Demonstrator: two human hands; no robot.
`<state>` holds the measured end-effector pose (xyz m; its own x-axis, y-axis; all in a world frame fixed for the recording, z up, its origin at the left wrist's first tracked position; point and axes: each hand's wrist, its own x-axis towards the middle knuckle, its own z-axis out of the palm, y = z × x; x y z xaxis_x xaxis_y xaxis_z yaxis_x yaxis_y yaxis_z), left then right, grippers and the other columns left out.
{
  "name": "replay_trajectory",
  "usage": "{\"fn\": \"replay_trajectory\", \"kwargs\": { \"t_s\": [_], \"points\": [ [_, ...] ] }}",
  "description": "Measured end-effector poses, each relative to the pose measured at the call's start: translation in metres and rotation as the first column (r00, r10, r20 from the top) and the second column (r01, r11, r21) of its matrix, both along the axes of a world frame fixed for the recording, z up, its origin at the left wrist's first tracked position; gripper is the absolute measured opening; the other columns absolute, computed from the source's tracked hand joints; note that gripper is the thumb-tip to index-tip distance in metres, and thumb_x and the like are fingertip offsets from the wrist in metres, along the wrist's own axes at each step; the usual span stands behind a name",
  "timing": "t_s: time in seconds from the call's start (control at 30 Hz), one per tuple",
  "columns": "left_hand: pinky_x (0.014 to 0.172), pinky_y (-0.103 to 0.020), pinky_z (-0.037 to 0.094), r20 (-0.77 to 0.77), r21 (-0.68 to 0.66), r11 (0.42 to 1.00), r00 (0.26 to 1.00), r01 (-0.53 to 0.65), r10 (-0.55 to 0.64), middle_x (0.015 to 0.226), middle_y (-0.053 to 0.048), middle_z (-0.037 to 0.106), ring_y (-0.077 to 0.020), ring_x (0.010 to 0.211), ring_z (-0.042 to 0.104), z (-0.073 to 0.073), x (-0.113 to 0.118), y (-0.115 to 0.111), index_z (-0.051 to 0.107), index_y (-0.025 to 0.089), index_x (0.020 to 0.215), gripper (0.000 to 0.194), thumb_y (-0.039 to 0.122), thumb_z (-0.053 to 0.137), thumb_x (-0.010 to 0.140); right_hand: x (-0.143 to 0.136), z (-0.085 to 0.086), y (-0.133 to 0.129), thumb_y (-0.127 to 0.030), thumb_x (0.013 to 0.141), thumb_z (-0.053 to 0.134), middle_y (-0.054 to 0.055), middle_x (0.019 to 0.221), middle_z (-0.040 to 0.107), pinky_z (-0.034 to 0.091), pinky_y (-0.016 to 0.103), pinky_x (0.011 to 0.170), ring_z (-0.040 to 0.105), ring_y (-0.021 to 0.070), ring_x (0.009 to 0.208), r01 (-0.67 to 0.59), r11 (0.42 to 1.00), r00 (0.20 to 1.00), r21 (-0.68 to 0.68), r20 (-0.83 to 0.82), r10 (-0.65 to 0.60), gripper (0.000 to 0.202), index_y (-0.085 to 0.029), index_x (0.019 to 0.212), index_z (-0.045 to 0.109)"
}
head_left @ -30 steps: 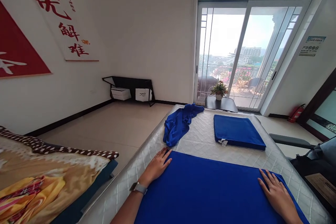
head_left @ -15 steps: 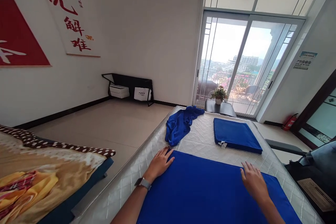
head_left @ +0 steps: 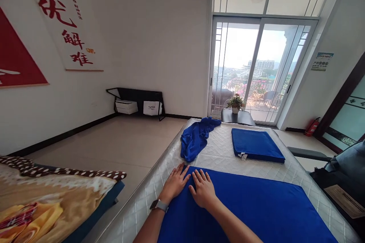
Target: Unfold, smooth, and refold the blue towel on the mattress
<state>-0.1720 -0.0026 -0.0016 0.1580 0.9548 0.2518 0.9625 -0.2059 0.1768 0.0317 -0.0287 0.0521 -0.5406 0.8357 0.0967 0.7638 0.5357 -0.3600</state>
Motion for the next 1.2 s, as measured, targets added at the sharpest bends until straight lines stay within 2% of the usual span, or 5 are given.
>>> {"fn": "replay_trajectory", "kwargs": {
  "t_s": [0.3, 0.67, 0.83, 0.97, 1.2],
  "points": [
    [0.12, -0.05, 0.025, 0.016, -0.024, 0.999, 0.999, -0.032, 0.033, 0.16, -0.009, 0.037, -0.0281, 0.149, 0.029, 0.0, 0.001, 0.001, 0.036, 0.025, 0.153, 0.06, 0.053, 0.033, 0.1, 0.062, 0.003, 0.005, -0.053, 0.101, 0.02, 0.003, 0.164, 0.021, 0.008, 0.047, 0.123, 0.012, 0.0225, 0.152, 0.067, 0.996, 0.995, -0.05, 0.08, -0.063, 0.064, -0.022, 0.158, 0.021],
    [0.12, -0.048, 0.026, 0.01, -0.005, 0.999, 0.999, -0.04, 0.04, 0.159, -0.008, 0.039, -0.0267, 0.148, 0.031, 0.003, 0.003, -0.002, 0.036, 0.025, 0.153, 0.058, 0.05, 0.031, 0.101, 0.226, -0.003, -0.008, -0.059, 0.099, 0.018, 0.0, 0.163, 0.023, 0.012, 0.044, 0.123, 0.014, 0.0201, 0.152, 0.318, 0.948, 0.929, 0.003, 0.196, -0.313, 0.067, -0.026, 0.157, 0.024],
    [0.119, -0.048, 0.028, -0.014, 0.002, 0.999, 0.999, -0.046, 0.046, 0.158, -0.009, 0.041, -0.0271, 0.146, 0.034, -0.001, 0.001, 0.0, 0.039, 0.025, 0.152, 0.057, 0.049, 0.033, 0.1, 0.321, -0.006, -0.016, -0.053, 0.101, 0.017, 0.004, 0.159, 0.036, 0.021, 0.049, 0.121, 0.027, 0.0244, 0.148, 0.505, 0.849, 0.828, 0.157, 0.191, -0.528, 0.062, -0.026, 0.152, 0.039],
    [0.119, -0.047, 0.029, -0.051, 0.026, 1.0, 0.999, -0.006, 0.008, 0.156, -0.008, 0.044, -0.0263, 0.147, 0.033, -0.003, -0.001, 0.0, 0.039, 0.025, 0.152, 0.055, 0.044, 0.032, 0.101, 0.38, 0.005, -0.028, -0.045, 0.099, 0.049, 0.008, 0.139, 0.056, 0.048, 0.046, 0.102, 0.057, 0.024, 0.121, 0.607, 0.745, 0.746, 0.276, 0.125, -0.654, 0.036, -0.028, 0.129, 0.06],
    [0.118, -0.051, 0.029, -0.062, -0.014, 0.999, 0.998, -0.034, 0.033, 0.156, -0.009, 0.044, -0.029, 0.146, 0.034, -0.01, -0.006, 0.006, 0.042, 0.026, 0.15, 0.056, 0.047, 0.032, 0.1, 0.404, 0.023, -0.036, -0.042, 0.097, 0.057, 0.007, 0.129, 0.06, 0.054, 0.041, 0.091, 0.061, 0.02, 0.107, 0.683, 0.66, 0.675, 0.312, 0.076, -0.734, 0.031, -0.025, 0.123, 0.061]
  ]
}}
